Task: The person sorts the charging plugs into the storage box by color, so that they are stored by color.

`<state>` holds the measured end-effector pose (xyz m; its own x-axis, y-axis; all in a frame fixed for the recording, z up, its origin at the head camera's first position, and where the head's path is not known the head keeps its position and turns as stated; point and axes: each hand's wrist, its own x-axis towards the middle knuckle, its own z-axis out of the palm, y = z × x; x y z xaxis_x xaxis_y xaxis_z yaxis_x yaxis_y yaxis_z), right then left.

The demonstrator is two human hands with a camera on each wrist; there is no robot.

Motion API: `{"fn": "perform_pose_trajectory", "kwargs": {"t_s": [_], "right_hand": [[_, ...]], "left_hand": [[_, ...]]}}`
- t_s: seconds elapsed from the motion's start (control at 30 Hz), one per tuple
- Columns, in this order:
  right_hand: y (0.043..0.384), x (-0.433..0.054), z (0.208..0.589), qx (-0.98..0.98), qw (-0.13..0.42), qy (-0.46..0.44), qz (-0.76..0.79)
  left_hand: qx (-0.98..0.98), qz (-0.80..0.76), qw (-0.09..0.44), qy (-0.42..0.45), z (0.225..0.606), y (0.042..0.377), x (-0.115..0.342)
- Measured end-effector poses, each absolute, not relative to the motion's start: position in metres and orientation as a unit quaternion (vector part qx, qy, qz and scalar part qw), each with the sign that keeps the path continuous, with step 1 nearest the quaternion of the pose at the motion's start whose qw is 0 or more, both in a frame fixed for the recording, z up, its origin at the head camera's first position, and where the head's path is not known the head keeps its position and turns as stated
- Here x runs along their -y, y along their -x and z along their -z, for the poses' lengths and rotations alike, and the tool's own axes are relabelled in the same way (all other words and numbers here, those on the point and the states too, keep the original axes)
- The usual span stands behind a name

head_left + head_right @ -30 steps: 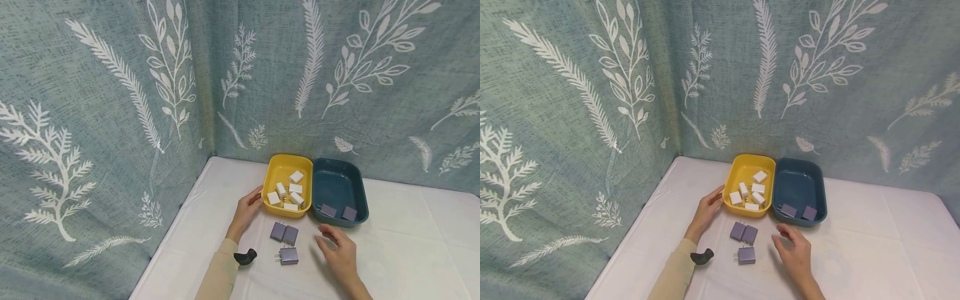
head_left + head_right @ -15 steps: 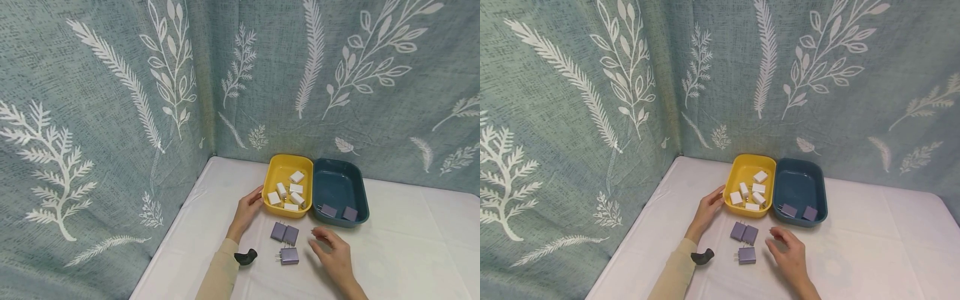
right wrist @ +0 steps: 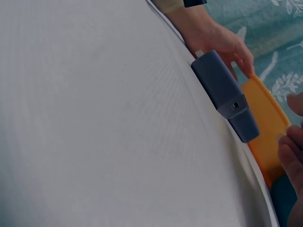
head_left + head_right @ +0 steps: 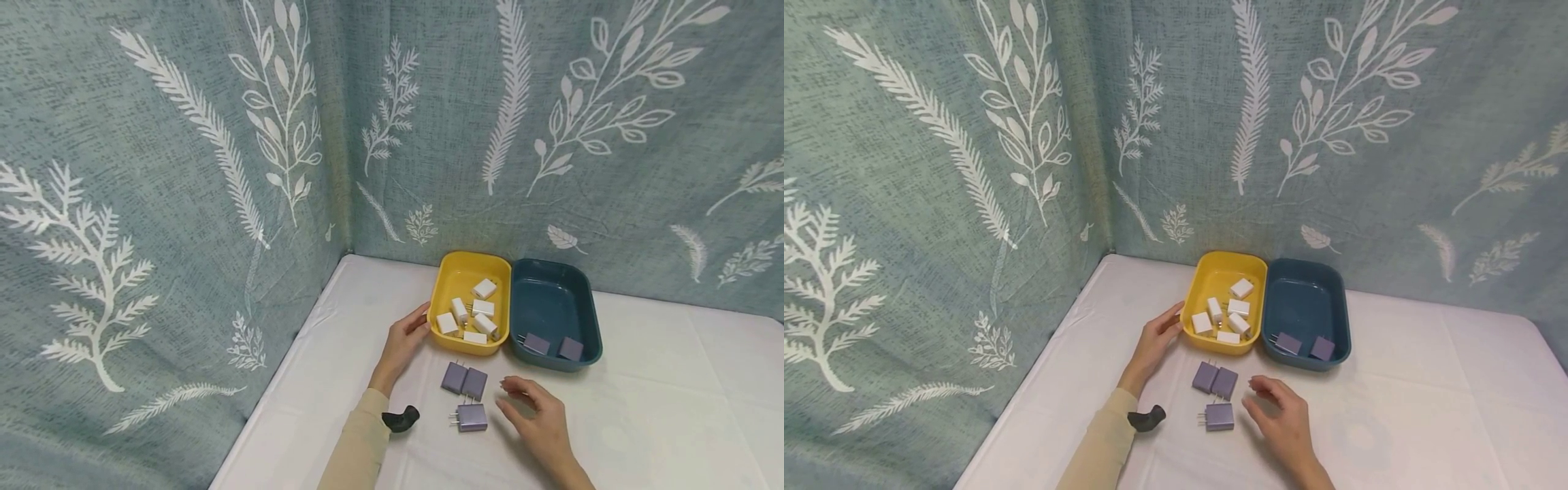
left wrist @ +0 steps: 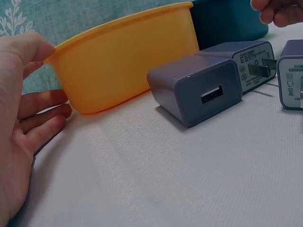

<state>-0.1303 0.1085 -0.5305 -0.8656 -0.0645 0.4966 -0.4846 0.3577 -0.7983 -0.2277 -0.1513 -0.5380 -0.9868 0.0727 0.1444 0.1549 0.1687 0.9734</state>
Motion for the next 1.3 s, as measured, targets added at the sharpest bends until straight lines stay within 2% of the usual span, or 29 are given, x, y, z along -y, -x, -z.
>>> {"fn": "perform_pose_trajectory", "kwargs": {"t_s": [0.2,0.37,0.53,1.3], "right_hand": [[0.129,-0.105,0.531,0.808,0.167,-0.175,-0.537],[0.134,-0.105,0.553,0.813,0.15,-0.183,-0.532],[0.136,-0.107,0.568,0.823,0.11,-0.179,-0.527],[0.136,-0.105,0.572,0.816,0.032,-0.217,-0.534]], "left_hand": [[0.762,0.643,0.03,0.075,0.538,0.228,0.152],[0.757,0.648,0.029,0.079,0.539,0.229,0.152],[0.758,0.647,0.028,0.077,0.539,0.229,0.152],[0.763,0.641,0.028,0.078,0.537,0.228,0.152]]}}
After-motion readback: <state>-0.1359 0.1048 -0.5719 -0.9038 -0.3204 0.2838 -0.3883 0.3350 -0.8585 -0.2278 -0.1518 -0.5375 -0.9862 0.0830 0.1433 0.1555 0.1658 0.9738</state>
